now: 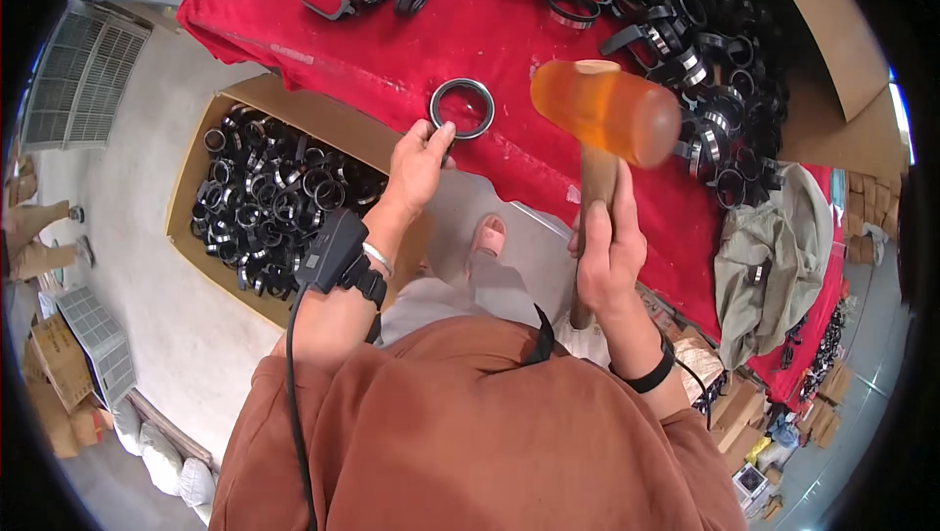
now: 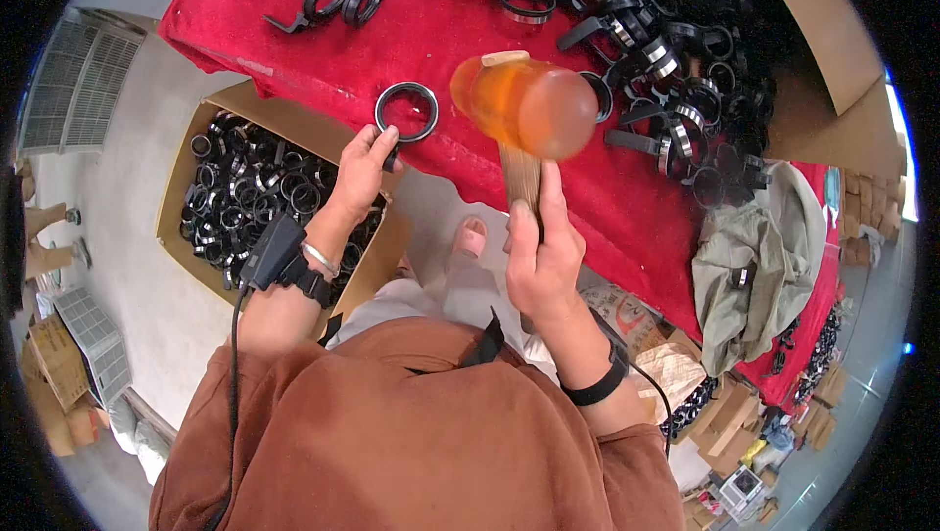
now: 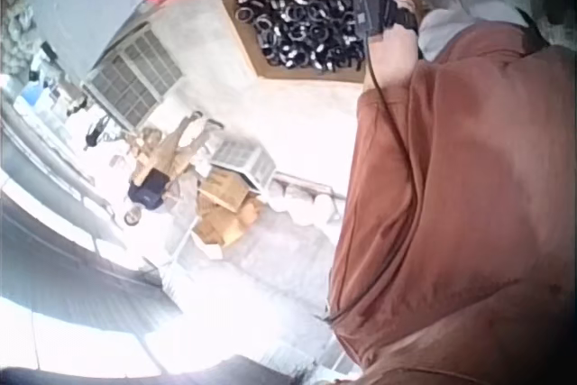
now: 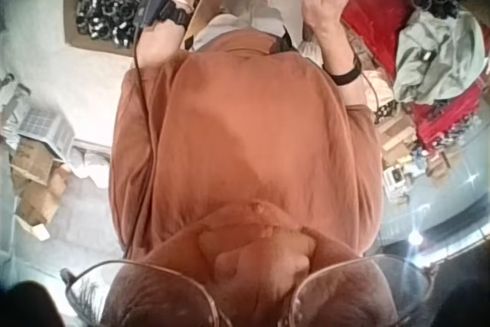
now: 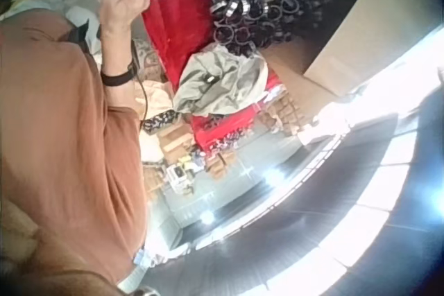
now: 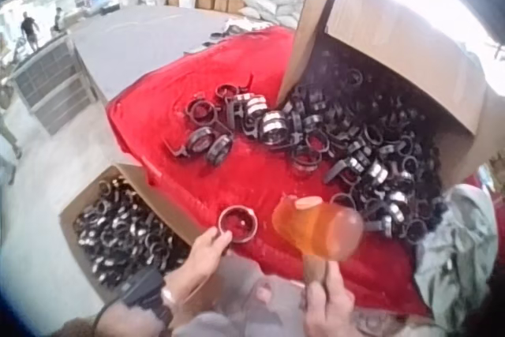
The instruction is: Using a rubber mallet to hammer metal rings into a specific shape or fitting them onto another component on a work table.
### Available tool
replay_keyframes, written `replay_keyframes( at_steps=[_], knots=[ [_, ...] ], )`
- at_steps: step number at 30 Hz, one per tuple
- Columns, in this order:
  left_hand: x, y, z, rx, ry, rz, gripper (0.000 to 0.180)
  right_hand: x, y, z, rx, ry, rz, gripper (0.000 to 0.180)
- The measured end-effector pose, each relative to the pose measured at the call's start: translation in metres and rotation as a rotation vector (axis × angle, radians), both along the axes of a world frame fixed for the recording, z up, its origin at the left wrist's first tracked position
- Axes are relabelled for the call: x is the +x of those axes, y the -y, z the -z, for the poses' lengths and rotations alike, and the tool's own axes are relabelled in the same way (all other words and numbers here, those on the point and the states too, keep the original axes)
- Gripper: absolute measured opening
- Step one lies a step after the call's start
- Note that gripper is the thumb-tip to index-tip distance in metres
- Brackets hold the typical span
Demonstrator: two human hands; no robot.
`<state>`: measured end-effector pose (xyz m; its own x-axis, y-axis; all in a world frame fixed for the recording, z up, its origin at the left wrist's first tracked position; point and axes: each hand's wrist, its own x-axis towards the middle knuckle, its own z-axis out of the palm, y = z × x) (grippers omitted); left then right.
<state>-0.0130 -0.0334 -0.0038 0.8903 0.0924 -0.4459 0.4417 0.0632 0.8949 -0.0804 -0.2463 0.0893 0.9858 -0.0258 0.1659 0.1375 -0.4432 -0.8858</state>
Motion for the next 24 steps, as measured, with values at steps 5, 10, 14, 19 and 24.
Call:
replay_keyframes(
  at_steps=[5, 10, 14, 19, 24],
  knots=[
    [-0.004, 0.003, 0.007, -0.017, 0.043, -0.003, 0.027, -0.008, -0.016, 0.018, -0.249, -0.12, -0.116, 0.051],
    [0.002, -0.001, 0.011, 0.036, 0.051, 0.0, 0.038, -0.011, -0.006, 0.012, -0.201, -0.058, -0.122, 0.05],
    [0.0, 0.001, 0.013, 0.078, 0.012, -0.02, 0.043, -0.015, -0.008, 0.009, -0.225, -0.12, -0.103, 0.047],
    [-0.001, 0.002, 0.013, 0.139, 0.014, -0.04, 0.047, -0.005, -0.018, 0.003, -0.298, -0.403, -0.19, 0.046],
    [0.005, -0.002, 0.008, 0.063, 0.001, -0.046, 0.046, 0.03, -0.026, -0.026, -0.135, -0.031, -0.332, 0.051]
  ],
)
